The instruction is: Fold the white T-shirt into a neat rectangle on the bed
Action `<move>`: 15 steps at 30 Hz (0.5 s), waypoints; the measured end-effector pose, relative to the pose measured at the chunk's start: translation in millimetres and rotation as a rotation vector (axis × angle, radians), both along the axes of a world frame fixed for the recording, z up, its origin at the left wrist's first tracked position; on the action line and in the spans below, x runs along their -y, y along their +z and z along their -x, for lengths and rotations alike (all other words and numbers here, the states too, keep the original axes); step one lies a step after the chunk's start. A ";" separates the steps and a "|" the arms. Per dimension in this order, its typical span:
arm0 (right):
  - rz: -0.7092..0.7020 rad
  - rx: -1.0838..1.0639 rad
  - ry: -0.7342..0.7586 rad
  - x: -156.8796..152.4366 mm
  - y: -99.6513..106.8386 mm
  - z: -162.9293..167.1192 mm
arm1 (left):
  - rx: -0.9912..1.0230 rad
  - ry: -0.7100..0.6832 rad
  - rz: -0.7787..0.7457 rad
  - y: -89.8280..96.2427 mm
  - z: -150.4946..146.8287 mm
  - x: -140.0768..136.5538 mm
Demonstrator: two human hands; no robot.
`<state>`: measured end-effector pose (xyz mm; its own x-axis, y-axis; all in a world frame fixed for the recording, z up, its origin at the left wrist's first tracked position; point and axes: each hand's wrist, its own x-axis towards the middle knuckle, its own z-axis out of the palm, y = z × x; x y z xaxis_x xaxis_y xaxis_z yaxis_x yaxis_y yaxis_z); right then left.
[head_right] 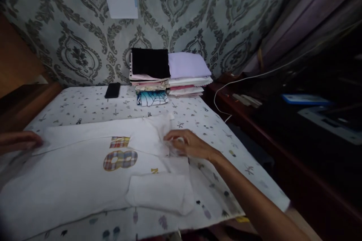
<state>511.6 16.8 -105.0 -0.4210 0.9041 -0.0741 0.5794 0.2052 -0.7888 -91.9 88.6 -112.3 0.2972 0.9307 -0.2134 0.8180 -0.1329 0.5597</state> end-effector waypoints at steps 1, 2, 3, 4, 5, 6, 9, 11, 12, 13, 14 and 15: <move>-0.055 0.001 -0.063 -10.7 -0.2 0.9 | -0.017 0.026 -0.049 1.4 -4.0 -4.8; -0.121 0.021 -0.138 -24.1 -1.5 2.4 | -0.036 0.064 -0.090 2.3 -9.3 -10.2; -0.190 0.079 -0.216 -39.2 -4.2 4.5 | -0.052 0.109 -0.133 2.5 -15.7 -15.9; -0.257 0.166 -0.308 -54.9 -8.3 6.9 | -0.075 0.165 -0.179 1.8 -22.5 -21.3; -0.293 0.284 -0.402 -70.0 -13.7 9.6 | -0.106 0.216 -0.215 0.3 -29.4 -26.0; -0.291 0.399 -0.461 -83.7 -19.9 12.4 | -0.148 0.248 -0.235 -1.7 -36.0 -29.5; -0.238 0.540 -0.474 -109.6 -38.2 18.1 | -0.275 0.227 -0.192 -5.9 -51.7 -31.9; -0.256 0.519 -0.447 -113.9 -45.9 17.1 | -0.303 0.197 -0.135 -3.3 -57.9 -27.8; -0.274 0.504 -0.440 -113.7 -47.6 14.7 | -0.290 0.204 -0.113 0.1 -59.8 -24.9; -0.291 0.491 -0.435 -112.9 -47.9 10.8 | -0.255 0.223 -0.099 4.9 -61.0 -22.0; -0.314 0.469 -0.438 -112.3 -47.1 5.9 | -0.202 0.256 -0.095 10.4 -61.7 -19.4; -0.348 0.433 -0.452 -112.3 -45.3 0.1 | -0.130 0.302 -0.095 16.4 -62.1 -17.3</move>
